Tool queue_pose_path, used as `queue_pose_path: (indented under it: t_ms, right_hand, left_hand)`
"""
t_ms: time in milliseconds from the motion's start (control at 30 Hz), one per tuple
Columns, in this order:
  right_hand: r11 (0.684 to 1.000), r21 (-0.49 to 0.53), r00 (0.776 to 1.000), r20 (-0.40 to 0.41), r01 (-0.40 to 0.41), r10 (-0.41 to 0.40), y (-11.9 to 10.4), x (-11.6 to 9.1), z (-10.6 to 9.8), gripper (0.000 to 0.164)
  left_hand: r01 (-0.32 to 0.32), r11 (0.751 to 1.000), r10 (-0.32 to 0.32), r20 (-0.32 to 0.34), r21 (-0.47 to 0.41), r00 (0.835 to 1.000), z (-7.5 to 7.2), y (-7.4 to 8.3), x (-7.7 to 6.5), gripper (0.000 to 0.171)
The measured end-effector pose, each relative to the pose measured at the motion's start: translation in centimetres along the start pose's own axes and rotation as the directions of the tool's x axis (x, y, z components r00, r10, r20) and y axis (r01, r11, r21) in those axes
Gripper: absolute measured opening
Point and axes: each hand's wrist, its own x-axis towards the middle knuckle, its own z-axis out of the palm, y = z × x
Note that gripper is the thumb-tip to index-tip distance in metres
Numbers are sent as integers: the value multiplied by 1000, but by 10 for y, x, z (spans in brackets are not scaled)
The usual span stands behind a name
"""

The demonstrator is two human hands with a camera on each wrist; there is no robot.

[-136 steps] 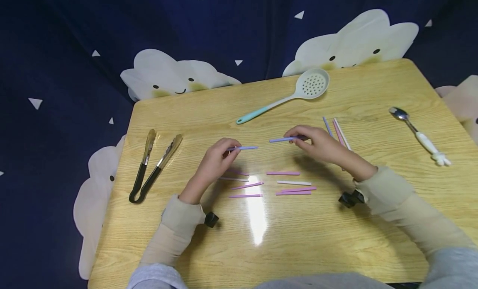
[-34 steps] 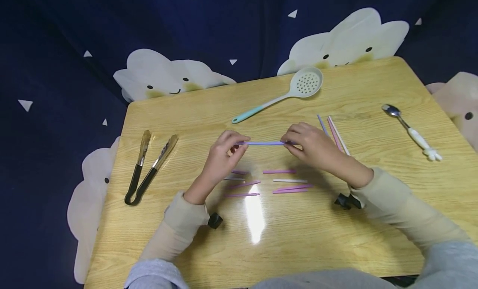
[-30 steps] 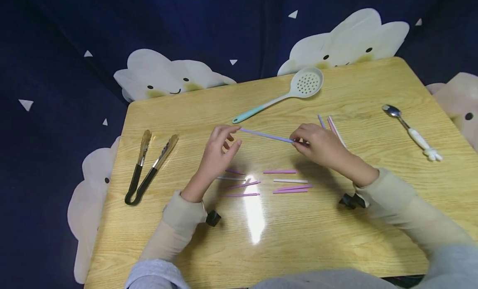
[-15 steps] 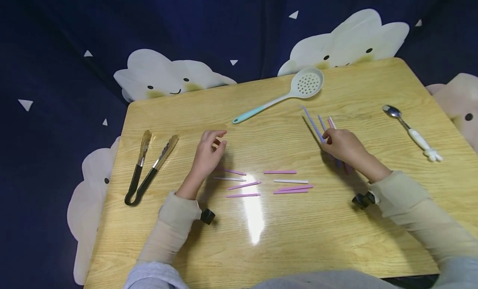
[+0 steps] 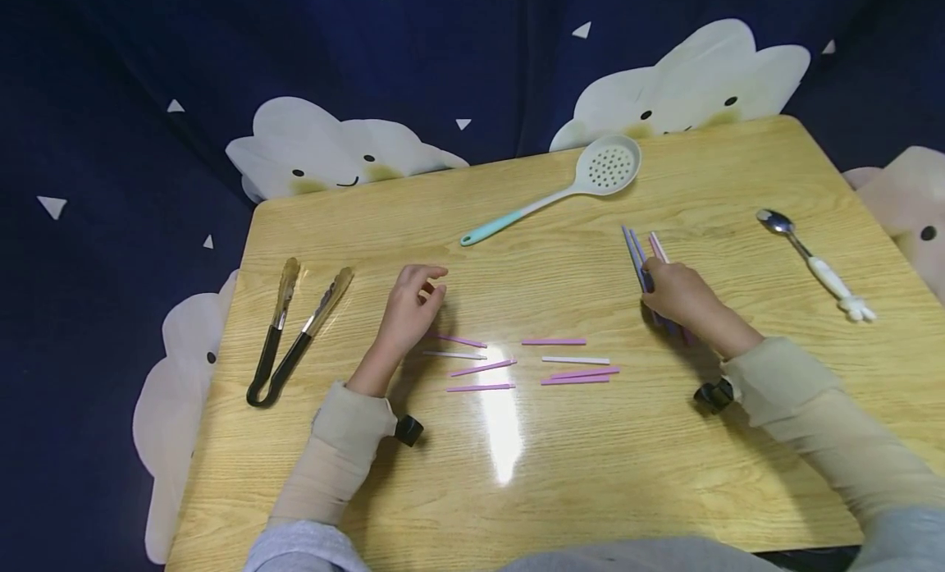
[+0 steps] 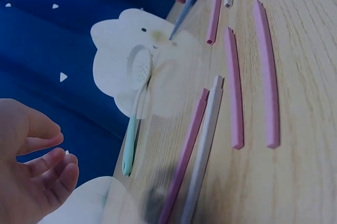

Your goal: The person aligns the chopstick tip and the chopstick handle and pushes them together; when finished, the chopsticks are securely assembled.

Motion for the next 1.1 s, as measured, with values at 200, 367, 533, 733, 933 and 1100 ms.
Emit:
queue_pose_path:
  t_ms: [200, 367, 533, 733, 933, 1100]
  right_hand:
    - [997, -62, 999, -10, 46, -47, -3, -2, 6, 41]
    - [980, -161, 990, -50, 121, -130, -13, -1, 6, 44]
    - [923, -125, 929, -21, 364, -369, -26, 0, 15, 28]
    - [797, -56, 797, -11, 602, -603, -50, 0, 31, 14]
    - [757, -104, 764, 65, 645, -642, -68, 1, 40, 8]
    - [747, -139, 760, 127, 650, -638, -74, 2, 44, 9]
  left_hand:
    - [-13, 1000, 13, 5, 24, 1000, 0, -2, -1, 24]
    - [-44, 991, 33, 82, 125, 996, 0, -6, -2, 21]
    - [-172, 945, 92, 279, 277, 956, 3, -13, -4, 14]
    - [-339, 880, 189, 411, 332, 892, 5, -20, -8, 4]
    - [-340, 850, 159, 419, 403, 894, 5, -23, -10, 6]
    - [-384, 811, 207, 397, 441, 894, 7, -27, -11, 8]
